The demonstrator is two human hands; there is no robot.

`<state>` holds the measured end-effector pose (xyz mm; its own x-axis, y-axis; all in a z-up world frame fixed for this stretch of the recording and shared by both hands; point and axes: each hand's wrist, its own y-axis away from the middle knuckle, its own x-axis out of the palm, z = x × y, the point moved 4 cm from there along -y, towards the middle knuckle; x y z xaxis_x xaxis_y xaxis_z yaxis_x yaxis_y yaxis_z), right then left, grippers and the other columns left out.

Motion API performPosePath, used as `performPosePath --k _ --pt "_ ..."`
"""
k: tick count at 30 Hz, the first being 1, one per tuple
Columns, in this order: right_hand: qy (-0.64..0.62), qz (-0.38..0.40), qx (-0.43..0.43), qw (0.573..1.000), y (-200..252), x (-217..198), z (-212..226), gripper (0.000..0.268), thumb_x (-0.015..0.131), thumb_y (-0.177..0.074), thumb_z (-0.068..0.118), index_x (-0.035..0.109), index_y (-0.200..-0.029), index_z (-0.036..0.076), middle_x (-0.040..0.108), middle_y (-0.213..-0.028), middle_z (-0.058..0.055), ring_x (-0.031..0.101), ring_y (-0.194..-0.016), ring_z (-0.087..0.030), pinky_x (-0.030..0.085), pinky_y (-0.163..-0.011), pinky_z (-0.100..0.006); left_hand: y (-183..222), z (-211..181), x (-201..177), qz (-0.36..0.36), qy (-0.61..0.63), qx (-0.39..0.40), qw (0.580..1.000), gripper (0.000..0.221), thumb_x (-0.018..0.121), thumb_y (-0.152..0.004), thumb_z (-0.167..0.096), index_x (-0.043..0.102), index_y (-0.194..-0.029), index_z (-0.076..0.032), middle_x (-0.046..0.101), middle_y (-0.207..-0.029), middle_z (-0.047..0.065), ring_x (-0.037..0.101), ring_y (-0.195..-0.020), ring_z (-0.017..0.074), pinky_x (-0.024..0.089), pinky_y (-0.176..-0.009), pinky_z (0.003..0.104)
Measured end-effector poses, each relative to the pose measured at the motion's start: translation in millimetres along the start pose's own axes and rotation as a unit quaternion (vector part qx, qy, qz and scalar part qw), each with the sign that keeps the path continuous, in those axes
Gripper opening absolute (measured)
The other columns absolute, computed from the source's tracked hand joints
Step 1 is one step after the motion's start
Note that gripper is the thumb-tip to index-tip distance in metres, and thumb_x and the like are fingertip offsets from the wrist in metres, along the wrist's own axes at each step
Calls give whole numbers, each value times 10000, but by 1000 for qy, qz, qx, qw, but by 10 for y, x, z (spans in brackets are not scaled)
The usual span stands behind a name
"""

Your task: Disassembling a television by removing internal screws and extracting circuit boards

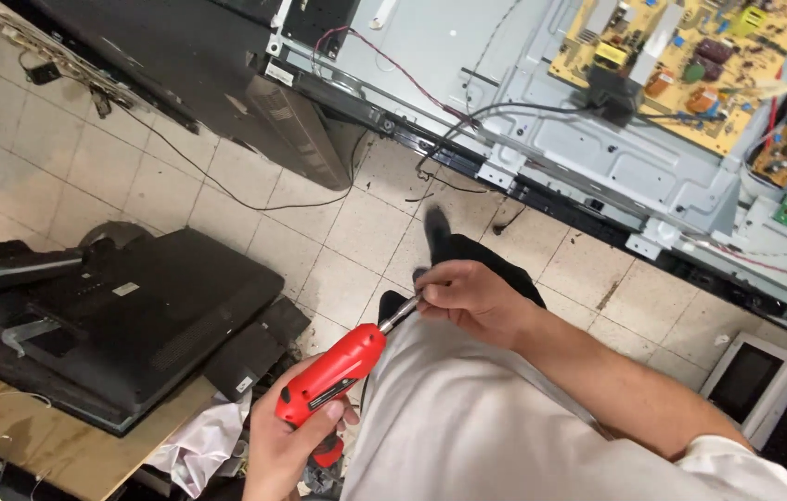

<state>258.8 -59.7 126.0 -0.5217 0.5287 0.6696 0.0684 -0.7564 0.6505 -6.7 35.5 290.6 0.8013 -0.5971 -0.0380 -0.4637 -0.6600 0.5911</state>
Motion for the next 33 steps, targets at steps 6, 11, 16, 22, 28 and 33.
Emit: performPosePath --k 6,11,16,22,28,33 --pt "71 25 -8 997 -466 390 504 267 903 -869 95 823 -1062 -71 804 -910 -201 792 -876 -270 678 -851 -379 -370 -125 -230 -81 37 -65 994 627 855 -796 -77 720 -1391 66 872 -935 287 824 -613 363 615 -537 401" --pt "-32 95 10 995 -856 379 739 247 895 -913 159 816 -1090 6 792 -920 -102 795 -889 -256 674 -911 -432 -751 -505 -234 -82 20 -77 993 607 846 -803 -97 717 -1372 70 858 -767 293 835 -626 345 645 -581 404" --pt "-53 83 24 995 -1015 339 926 173 824 -969 102 786 -1090 -15 786 -897 -141 783 -872 -243 674 -877 -404 -1021 -734 -206 -99 10 -118 988 673 869 -794 -188 706 -1401 52 859 -828 277 841 -649 350 650 -610 420" --pt "-25 66 -16 997 -1131 279 1133 210 869 -910 69 805 -1087 -25 795 -894 -184 771 -830 -252 653 -818 -371 -1355 -935 -250 -55 4 -95 994 587 852 -832 -106 695 -1364 85 821 -806 261 794 -627 321 620 -591 391" --pt "-16 49 -51 997 -1166 286 1153 192 874 -903 52 818 -1076 -8 802 -900 -199 763 -834 -270 628 -816 -374 -1601 -1192 -318 -3 -57 -84 995 559 835 -844 -127 713 -1360 51 834 -846 216 826 -622 288 670 -552 364" --pt "-14 8 -8 1000 -1234 293 1097 214 897 -868 59 826 -1056 -15 804 -836 -192 779 -789 -292 665 -798 -398 -1685 -1442 -274 -19 -171 -164 971 568 839 -805 -78 773 -1367 -33 885 -764 187 845 -633 234 617 -469 339"
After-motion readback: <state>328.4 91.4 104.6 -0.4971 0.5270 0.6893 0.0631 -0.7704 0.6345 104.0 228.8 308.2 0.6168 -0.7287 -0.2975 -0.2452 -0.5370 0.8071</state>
